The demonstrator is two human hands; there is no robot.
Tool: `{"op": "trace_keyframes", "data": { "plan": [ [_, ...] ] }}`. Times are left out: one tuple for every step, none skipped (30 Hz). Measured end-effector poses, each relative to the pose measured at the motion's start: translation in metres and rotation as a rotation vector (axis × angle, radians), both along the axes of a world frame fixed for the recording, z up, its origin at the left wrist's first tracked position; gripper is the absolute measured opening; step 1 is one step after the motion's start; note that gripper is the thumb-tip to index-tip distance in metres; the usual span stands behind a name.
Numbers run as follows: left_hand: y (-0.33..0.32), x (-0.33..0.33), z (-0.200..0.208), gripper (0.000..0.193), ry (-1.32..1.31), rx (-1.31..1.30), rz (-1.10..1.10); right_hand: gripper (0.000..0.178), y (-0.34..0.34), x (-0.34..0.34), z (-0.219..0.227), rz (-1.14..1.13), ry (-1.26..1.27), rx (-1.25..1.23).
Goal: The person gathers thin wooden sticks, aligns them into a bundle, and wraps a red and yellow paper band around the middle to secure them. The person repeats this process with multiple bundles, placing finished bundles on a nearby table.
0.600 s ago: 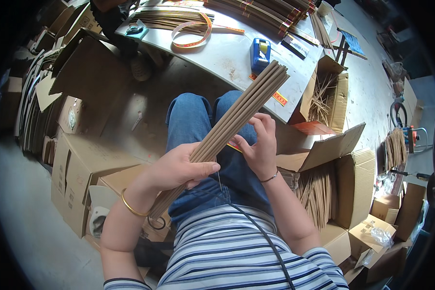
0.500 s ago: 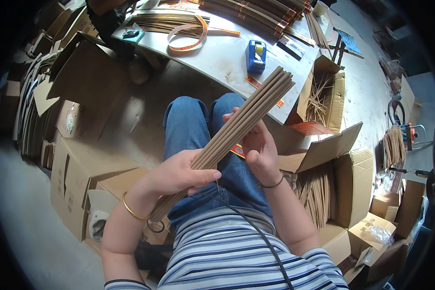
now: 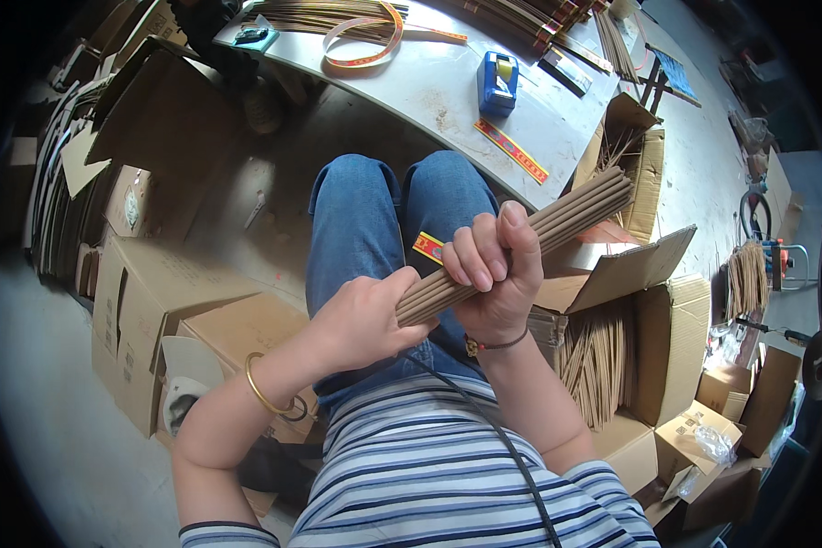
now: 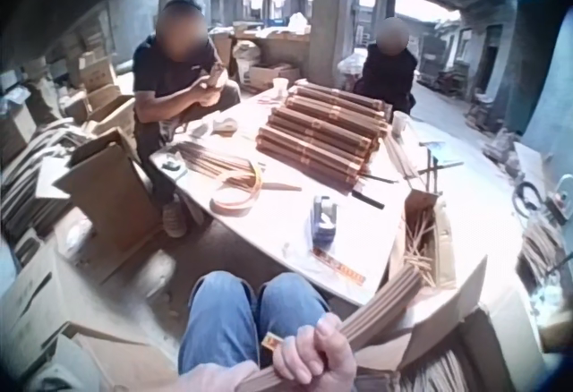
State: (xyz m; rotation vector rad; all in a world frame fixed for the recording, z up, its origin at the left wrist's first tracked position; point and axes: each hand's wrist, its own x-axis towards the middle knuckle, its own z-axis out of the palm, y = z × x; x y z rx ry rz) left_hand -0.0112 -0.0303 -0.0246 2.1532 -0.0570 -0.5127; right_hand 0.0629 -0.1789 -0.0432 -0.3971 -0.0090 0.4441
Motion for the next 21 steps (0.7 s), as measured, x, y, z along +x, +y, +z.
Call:
{"op": "trace_keyframes", "data": {
  "plan": [
    [0.004,0.004,0.003,0.039,0.144,-0.124,-0.022,0.027,0.0,-0.002,-0.001,0.012,0.006,0.015],
    [0.009,0.009,0.006,0.041,0.286,-0.25,-0.044,0.027,0.0,-0.003,-0.001,0.014,0.008,0.015],
    [0.012,0.012,0.008,0.044,0.426,-0.377,-0.064,0.027,0.0,-0.003,0.0,0.016,0.007,0.015],
    [0.012,0.01,0.0,0.049,0.4,-0.496,-0.075,0.027,0.001,-0.004,0.0,0.018,0.007,0.016],
    [0.011,0.01,0.001,0.048,0.417,-0.515,-0.04,0.026,0.002,-0.005,0.0,0.02,-0.003,0.017],
    [0.007,0.013,0.002,0.048,0.433,-0.537,-0.011,0.026,0.003,-0.006,-0.001,0.018,-0.016,0.015],
    [0.004,0.015,0.004,0.047,0.449,-0.558,0.018,0.026,0.003,-0.007,-0.002,0.015,-0.028,0.014],
    [0.0,0.016,0.006,0.046,0.478,-0.578,0.079,0.024,0.004,-0.01,-0.002,0.011,-0.056,0.05],
    [-0.001,0.017,0.008,0.046,0.47,-0.539,0.065,0.024,0.004,-0.01,-0.002,0.0,-0.052,0.056],
    [-0.001,0.02,0.011,0.045,0.463,-0.499,0.05,0.024,0.004,-0.01,0.0,-0.01,-0.049,0.063],
    [0.0,0.022,0.013,0.045,0.455,-0.46,0.036,0.024,0.004,-0.009,0.001,-0.021,-0.044,0.069],
    [0.0,0.023,0.014,0.044,0.431,-0.432,0.039,0.018,0.003,-0.002,-0.008,0.083,-0.174,0.227],
    [0.001,0.024,0.015,0.042,0.406,-0.404,0.042,0.018,0.002,-0.002,-0.013,0.047,-0.192,0.093],
    [0.003,0.026,0.015,0.041,0.382,-0.376,0.045,0.021,0.002,-0.002,-0.015,0.012,-0.209,-0.04],
    [0.007,0.027,0.016,0.04,0.385,-0.401,0.094,0.027,0.004,0.0,-0.014,-0.026,-0.226,-0.176],
    [0.015,0.027,0.016,0.039,0.385,-0.424,0.149,0.049,-0.009,0.012,-0.024,0.041,-0.373,-0.295],
    [0.023,0.026,0.016,0.038,0.385,-0.447,0.204,0.049,-0.016,0.015,-0.036,-0.024,-0.33,-0.502],
    [0.033,0.022,0.013,0.037,0.361,-0.507,0.258,0.043,-0.027,0.021,-0.042,0.0,-0.575,-0.965],
    [0.04,0.023,0.012,0.036,0.366,-0.52,0.295,0.036,-0.037,0.025,-0.045,0.011,-0.815,-1.438],
    [0.045,0.024,0.009,0.035,0.361,-0.513,0.324,0.024,-0.037,0.019,-0.061,-0.077,-1.067,-1.678],
    [0.048,0.024,0.005,0.035,0.356,-0.507,0.356,0.025,-0.03,0.011,-0.068,-0.169,-1.154,-1.737]
  ]
}}
